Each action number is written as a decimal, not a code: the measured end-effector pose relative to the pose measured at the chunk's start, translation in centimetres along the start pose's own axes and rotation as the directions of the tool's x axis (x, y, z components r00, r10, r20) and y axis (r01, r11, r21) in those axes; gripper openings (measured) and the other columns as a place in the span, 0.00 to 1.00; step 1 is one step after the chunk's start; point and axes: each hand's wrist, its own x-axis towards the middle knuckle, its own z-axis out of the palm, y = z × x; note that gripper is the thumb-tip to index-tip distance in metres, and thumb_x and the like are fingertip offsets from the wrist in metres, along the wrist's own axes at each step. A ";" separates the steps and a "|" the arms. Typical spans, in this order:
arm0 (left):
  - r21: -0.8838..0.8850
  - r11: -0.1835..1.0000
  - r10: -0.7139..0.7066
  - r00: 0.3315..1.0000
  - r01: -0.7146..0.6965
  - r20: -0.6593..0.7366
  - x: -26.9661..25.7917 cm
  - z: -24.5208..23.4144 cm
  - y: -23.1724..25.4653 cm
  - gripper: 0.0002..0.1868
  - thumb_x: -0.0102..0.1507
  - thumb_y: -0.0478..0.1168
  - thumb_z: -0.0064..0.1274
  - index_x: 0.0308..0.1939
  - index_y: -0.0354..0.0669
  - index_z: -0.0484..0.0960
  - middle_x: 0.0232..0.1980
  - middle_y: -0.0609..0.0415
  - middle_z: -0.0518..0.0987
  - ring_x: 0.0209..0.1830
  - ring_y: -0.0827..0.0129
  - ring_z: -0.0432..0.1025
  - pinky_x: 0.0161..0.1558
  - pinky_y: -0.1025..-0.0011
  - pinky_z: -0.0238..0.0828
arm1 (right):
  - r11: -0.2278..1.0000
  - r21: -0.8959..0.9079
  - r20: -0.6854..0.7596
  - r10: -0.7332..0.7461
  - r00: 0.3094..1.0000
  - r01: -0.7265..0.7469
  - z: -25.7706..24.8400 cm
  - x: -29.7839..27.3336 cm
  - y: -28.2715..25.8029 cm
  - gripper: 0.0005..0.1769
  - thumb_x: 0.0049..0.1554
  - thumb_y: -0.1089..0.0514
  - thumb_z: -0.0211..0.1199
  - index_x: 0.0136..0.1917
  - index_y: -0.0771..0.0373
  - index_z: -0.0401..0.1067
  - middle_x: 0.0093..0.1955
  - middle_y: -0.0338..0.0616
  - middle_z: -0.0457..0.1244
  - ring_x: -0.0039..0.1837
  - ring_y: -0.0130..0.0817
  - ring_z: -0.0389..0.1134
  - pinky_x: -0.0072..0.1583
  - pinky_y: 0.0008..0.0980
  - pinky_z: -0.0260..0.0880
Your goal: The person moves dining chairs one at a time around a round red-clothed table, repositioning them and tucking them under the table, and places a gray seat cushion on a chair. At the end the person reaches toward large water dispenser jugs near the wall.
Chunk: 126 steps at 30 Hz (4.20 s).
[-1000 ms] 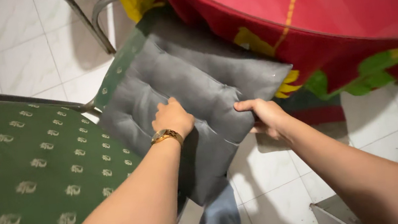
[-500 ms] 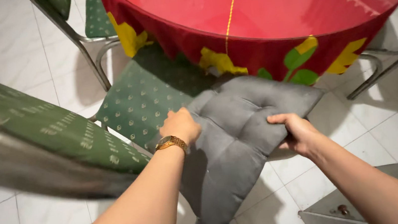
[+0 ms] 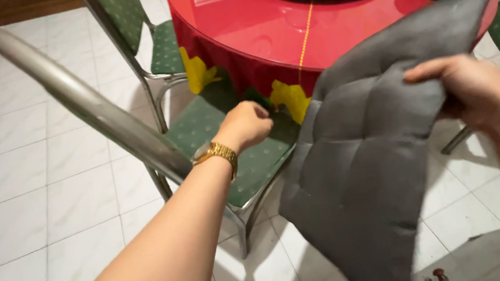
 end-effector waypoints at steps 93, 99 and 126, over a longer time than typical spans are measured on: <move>0.063 0.997 -0.056 0.928 0.036 0.367 30.2 -26.2 -33.3 0.16 0.56 0.38 0.54 0.48 0.48 0.85 0.53 0.49 0.83 0.56 0.59 0.77 0.58 0.65 0.72 | 0.701 -0.485 -0.134 0.532 0.836 -0.524 35.2 27.4 20.6 0.22 0.56 0.50 0.63 0.62 0.59 0.77 0.54 0.48 0.70 0.55 0.46 0.72 0.56 0.53 0.76; 0.013 0.998 -0.056 0.963 0.054 0.262 32.2 -30.1 -35.2 0.15 0.56 0.38 0.54 0.47 0.49 0.86 0.53 0.50 0.84 0.56 0.61 0.77 0.59 0.66 0.71 | 0.660 -0.750 0.206 0.159 0.966 0.051 47.7 31.2 1.5 0.27 0.55 0.49 0.64 0.66 0.57 0.75 0.59 0.47 0.72 0.56 0.39 0.73 0.56 0.38 0.75; -0.147 0.988 0.048 0.998 -0.042 0.039 49.4 -54.6 -42.1 0.42 0.57 0.63 0.54 0.66 0.39 0.71 0.55 0.39 0.80 0.52 0.54 0.79 0.54 0.62 0.75 | 0.836 -0.521 0.183 -0.088 0.979 0.173 84.3 43.6 -25.2 0.58 0.46 0.43 0.74 0.80 0.64 0.49 0.73 0.55 0.59 0.72 0.42 0.62 0.69 0.40 0.63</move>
